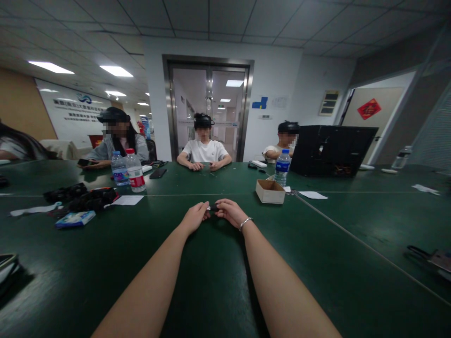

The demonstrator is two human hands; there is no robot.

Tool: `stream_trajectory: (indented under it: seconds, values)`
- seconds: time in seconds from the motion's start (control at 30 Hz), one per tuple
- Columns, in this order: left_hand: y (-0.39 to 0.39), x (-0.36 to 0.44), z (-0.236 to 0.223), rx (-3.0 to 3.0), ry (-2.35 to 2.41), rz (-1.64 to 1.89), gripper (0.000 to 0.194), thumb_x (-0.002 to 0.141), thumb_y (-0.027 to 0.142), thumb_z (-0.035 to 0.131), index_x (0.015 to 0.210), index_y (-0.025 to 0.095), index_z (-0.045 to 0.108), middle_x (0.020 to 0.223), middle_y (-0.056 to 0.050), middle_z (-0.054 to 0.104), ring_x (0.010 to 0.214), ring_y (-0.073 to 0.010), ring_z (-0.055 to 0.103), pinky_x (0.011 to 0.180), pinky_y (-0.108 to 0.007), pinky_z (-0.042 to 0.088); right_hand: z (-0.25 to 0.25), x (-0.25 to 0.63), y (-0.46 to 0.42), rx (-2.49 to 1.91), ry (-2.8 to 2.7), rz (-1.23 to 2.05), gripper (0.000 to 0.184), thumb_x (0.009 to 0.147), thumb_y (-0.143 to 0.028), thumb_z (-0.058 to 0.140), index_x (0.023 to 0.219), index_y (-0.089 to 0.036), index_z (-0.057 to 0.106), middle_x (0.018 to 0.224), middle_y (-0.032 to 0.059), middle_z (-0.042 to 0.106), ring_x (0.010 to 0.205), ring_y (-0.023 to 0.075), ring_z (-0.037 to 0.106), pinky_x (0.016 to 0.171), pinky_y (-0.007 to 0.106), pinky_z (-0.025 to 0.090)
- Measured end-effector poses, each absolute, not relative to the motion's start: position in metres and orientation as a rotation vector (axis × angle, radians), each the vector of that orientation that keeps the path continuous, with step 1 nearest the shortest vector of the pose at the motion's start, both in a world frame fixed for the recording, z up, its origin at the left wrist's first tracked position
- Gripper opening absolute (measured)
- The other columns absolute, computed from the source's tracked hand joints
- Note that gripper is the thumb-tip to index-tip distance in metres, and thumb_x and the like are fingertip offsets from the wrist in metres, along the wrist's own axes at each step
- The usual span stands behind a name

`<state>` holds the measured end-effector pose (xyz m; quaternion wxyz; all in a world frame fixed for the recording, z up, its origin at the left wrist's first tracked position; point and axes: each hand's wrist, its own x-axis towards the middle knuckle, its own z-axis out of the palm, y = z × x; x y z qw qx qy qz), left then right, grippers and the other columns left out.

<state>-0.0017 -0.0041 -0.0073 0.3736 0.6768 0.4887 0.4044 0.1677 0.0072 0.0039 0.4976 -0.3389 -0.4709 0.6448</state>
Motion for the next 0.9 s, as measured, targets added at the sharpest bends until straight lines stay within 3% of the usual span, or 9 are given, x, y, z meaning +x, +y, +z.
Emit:
stream_trajectory:
  seconds: [0.13,0.4,0.63,0.9]
  values:
    - [-0.004,-0.003,-0.009,1.728,1.229,1.049,0.035,0.077,0.051,0.045,0.082,0.017,0.051,0.077,-0.004,0.062,0.07,-0.0159,0.056,0.064,-0.026,0.042,0.003,0.168,0.008,-0.818,-1.142,1.562,0.008,0.072,-0.005,0.061,0.076,-0.011,0.058,0.059,0.0024,0.058,0.052,0.0108,0.059,0.046,0.016,0.049]
    - [-0.003,-0.001,-0.009,1.823,1.28,1.036,0.052,0.081,0.059,0.031,0.073,0.015,0.057,0.07,-0.005,0.061,0.065,-0.0164,0.055,0.062,-0.027,0.042,0.001,0.168,0.009,-0.802,-1.196,1.562,0.012,0.069,-0.006,0.062,0.078,-0.013,0.059,0.061,0.001,0.058,0.053,0.0105,0.059,0.048,0.016,0.049]
    - [-0.003,-0.004,-0.005,1.736,1.35,1.109,0.057,0.077,0.064,0.033,0.073,0.014,0.06,0.066,-0.005,0.061,0.06,-0.017,0.056,0.058,-0.027,0.043,0.007,0.162,0.008,-0.926,-1.555,1.429,0.02,0.067,-0.007,0.058,0.084,-0.013,0.068,0.064,0.0005,0.062,0.047,0.0063,0.049,0.044,0.014,0.041]
    - [-0.009,-0.001,0.001,1.864,1.531,1.079,0.06,0.076,0.067,0.034,0.06,0.015,0.06,0.057,-0.004,0.059,0.055,-0.017,0.055,0.055,-0.027,0.038,0.003,0.16,0.009,-1.004,-1.779,1.28,0.022,0.061,-0.011,0.067,0.082,-0.014,0.067,0.072,0.001,0.064,0.053,0.0074,0.051,0.042,0.014,0.037]
